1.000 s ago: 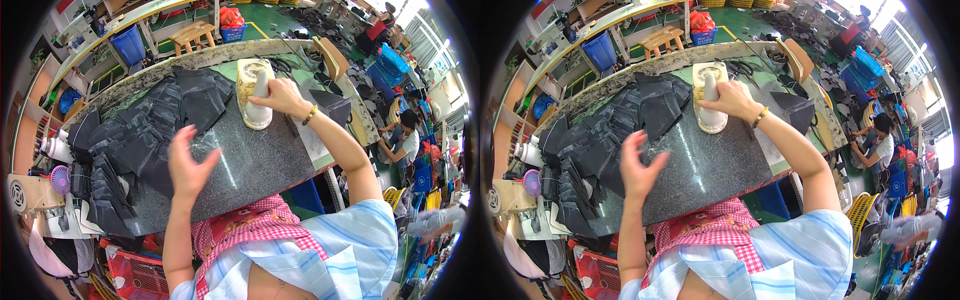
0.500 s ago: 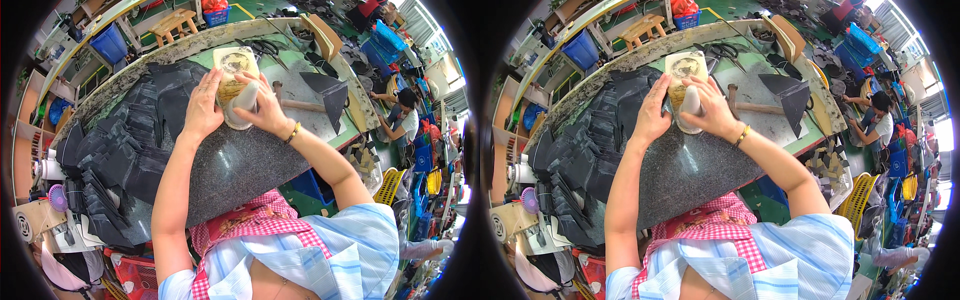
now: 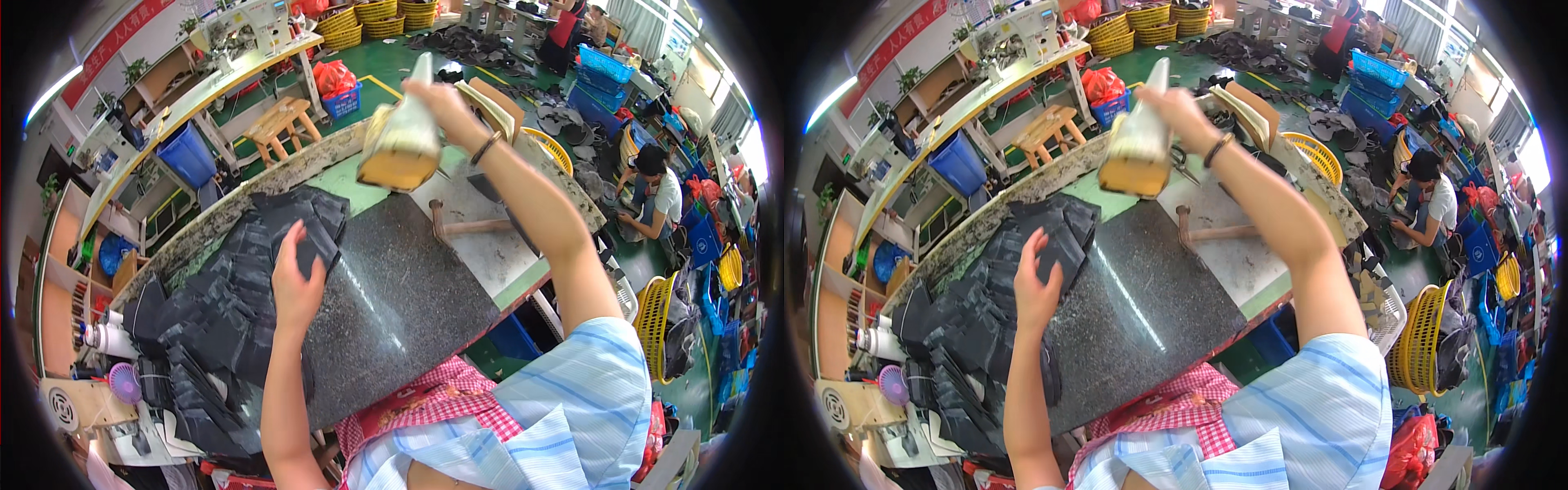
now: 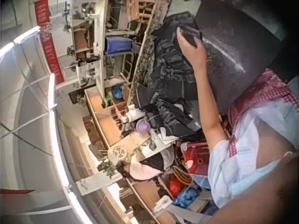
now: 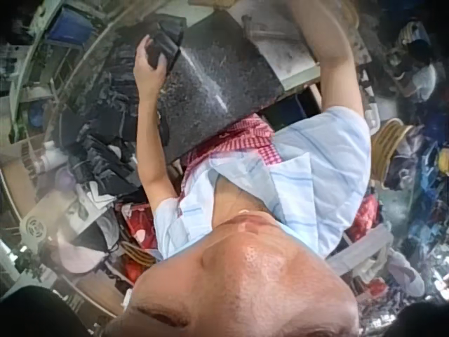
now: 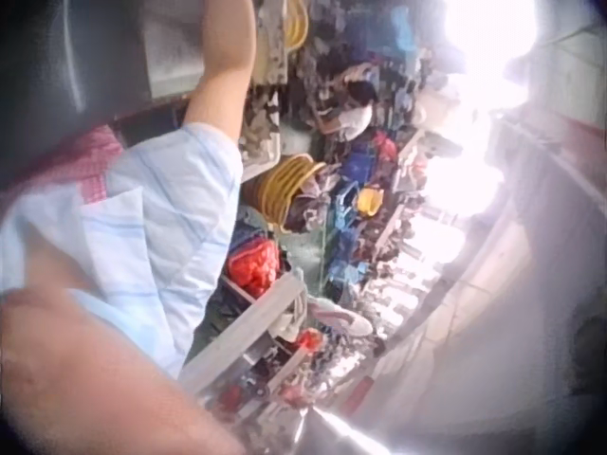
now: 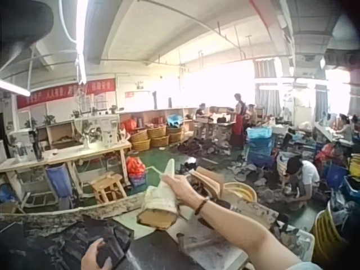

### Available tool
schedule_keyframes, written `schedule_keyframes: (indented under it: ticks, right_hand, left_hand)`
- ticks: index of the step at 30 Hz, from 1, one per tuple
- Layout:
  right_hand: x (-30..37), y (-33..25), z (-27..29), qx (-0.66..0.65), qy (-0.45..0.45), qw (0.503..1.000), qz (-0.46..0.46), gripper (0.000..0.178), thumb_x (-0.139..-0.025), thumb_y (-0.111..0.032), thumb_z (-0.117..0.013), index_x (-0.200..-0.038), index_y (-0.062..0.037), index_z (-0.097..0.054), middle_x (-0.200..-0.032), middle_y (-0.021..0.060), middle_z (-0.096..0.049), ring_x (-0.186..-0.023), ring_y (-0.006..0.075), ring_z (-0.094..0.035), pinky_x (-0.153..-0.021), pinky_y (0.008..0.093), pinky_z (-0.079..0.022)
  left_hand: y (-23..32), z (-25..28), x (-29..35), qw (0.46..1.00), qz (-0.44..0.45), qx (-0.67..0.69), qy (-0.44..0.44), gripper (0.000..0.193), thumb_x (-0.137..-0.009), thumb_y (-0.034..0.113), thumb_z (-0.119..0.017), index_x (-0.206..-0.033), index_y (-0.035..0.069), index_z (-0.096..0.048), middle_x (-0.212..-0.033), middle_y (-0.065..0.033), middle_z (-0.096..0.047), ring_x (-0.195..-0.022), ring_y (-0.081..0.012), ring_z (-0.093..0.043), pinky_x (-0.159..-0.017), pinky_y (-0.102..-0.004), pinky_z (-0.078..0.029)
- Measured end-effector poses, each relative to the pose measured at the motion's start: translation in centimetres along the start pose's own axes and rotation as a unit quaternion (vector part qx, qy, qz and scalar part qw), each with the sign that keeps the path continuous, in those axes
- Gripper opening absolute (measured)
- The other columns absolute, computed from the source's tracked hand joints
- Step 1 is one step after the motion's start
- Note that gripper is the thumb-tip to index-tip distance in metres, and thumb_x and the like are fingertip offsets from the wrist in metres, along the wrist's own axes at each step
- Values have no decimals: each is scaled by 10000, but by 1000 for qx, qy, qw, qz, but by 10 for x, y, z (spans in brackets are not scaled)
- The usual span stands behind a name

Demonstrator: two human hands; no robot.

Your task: The person applies adhesive to shoe upper parts using a brush dipped into a glue pot.

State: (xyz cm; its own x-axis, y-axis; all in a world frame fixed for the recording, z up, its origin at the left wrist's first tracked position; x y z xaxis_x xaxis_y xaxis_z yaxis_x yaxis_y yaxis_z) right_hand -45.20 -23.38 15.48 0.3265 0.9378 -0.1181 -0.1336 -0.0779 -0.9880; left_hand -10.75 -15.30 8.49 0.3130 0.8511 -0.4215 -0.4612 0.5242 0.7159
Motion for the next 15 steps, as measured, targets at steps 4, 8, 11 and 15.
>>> schedule_keyframes:
  ticks: [4,8,11,15]
  right_hand:
    - [-45,-29,113,-6,70,996,-47,564,-800,-536,-680,-1093,-54,-649,-996,102,-673,-920,213,-642,-863,447,-471]
    - [-49,0,206,111,163,967,-163,568,-773,-597,-658,-1092,-128,-633,-1041,86,-657,-984,220,-603,-904,501,-431]
    - [-14,22,225,98,186,967,-147,526,-802,-541,-664,-1061,-84,-641,-960,88,-659,-844,199,-608,-753,443,-497]
    - [19,17,212,102,179,966,-156,507,-812,-505,-672,-1051,-59,-644,-928,77,-660,-806,184,-607,-728,392,-500]
  left_hand:
    - [-9,20,39,998,65,23,-9,551,-814,-11,-595,-1350,8,-466,-1256,-179,-580,-1212,-283,-545,-1044,-369,-388]
    - [-29,44,81,992,123,21,-14,557,-825,-20,-596,-1363,40,-464,-1254,-138,-581,-1203,-248,-542,-1040,-385,-381]
    - [-37,47,82,986,166,13,-18,554,-842,-15,-593,-1374,65,-461,-1249,-111,-581,-1203,-221,-535,-1039,-393,-376]
    - [-23,27,60,989,142,15,-46,552,-841,-9,-598,-1371,68,-463,-1243,-113,-581,-1199,-219,-534,-1032,-398,-383]
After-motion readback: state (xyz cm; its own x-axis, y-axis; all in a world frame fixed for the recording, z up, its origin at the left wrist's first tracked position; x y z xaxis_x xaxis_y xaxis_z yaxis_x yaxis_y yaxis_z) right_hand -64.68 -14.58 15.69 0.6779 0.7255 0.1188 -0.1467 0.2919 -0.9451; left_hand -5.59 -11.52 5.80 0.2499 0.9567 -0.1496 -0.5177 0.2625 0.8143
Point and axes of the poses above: each hand's wrist, its own x-axis away from the middle knuckle, its own z-axis out of the back of the hand, y = z × x, the point moved 4 cm from there along -x, towards the middle knuckle
